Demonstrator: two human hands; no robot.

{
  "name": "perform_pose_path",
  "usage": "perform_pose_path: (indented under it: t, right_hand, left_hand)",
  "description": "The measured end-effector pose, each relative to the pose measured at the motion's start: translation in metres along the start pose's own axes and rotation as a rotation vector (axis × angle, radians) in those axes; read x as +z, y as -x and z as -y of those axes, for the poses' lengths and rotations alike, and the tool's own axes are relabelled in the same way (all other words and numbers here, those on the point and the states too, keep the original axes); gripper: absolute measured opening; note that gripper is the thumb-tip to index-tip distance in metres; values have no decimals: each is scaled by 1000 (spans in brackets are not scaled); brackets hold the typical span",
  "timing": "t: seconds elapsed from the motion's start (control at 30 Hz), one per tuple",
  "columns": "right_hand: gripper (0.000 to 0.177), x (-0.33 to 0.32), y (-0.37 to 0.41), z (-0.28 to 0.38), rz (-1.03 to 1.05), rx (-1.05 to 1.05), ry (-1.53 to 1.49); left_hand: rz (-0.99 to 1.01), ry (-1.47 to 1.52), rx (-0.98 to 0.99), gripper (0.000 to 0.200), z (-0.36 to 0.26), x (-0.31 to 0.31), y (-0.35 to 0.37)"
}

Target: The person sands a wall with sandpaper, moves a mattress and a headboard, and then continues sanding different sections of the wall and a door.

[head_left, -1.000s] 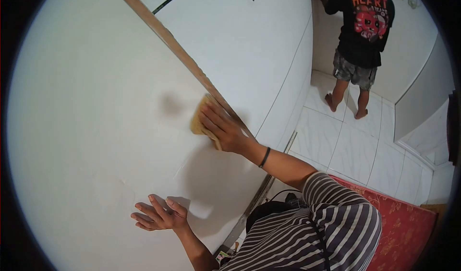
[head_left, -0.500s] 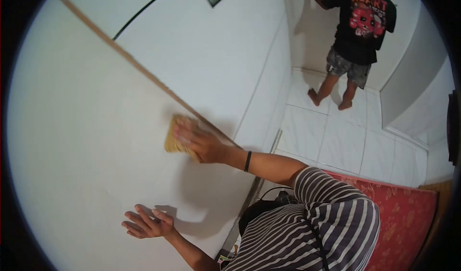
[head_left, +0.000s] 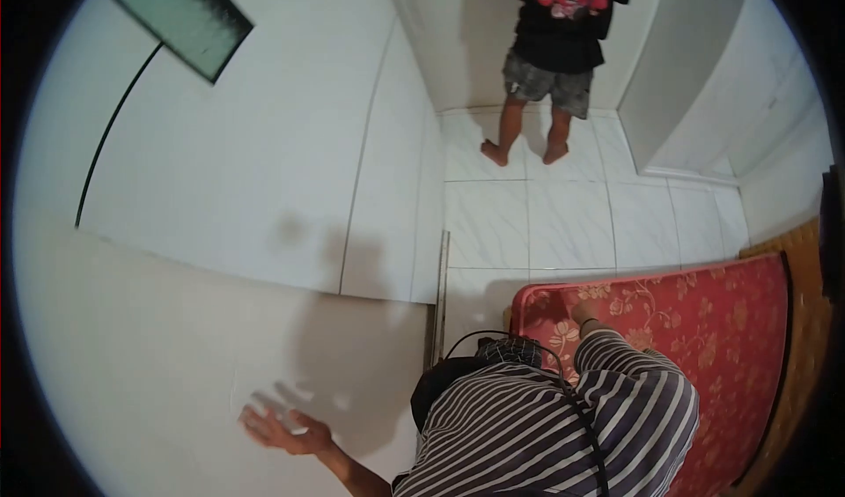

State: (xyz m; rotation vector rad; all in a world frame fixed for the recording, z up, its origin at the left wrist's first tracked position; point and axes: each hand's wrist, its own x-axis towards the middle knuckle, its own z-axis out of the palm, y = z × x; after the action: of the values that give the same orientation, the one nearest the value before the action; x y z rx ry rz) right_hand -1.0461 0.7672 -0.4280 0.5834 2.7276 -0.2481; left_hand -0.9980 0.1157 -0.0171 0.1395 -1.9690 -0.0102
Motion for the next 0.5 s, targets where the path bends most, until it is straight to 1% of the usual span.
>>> perform_pose_path:
  t: [0.07,0.1,0.17,0.23,0.3,0.37,0.43,0.5]
  right_hand:
    - [30,-18,18,-22,-49,32,-48]
    - [30,-32,23,-28,-73,48,-75]
    - [31,-28,25,-28,-176,17,-129]
    - [36,-31,30,-15,-164,11,-304]
    - [43,-31,31,16,-113,247,-607]
    - [49,-45,44,42,-99,392,-725]
    - [51,-67,77,60,-167,268,-844]
    - [50,-65,103,62,-220,376,-814]
  left_hand:
    - [167,353,-50,36,-38,36,-2]
    - [239,447,-7,36,-57,57,-10]
    - [350,620,56,35,-96,99,-17]
    - [443,768,122,35,-146,135,-34]
    - [515,935,138,34,-194,165,-44]
    - [574,1084,157,32,-253,184,-56]
    - [580,1227,231,32,-304,205,-65]
    - [607,1349,287,34,-352,228,-71]
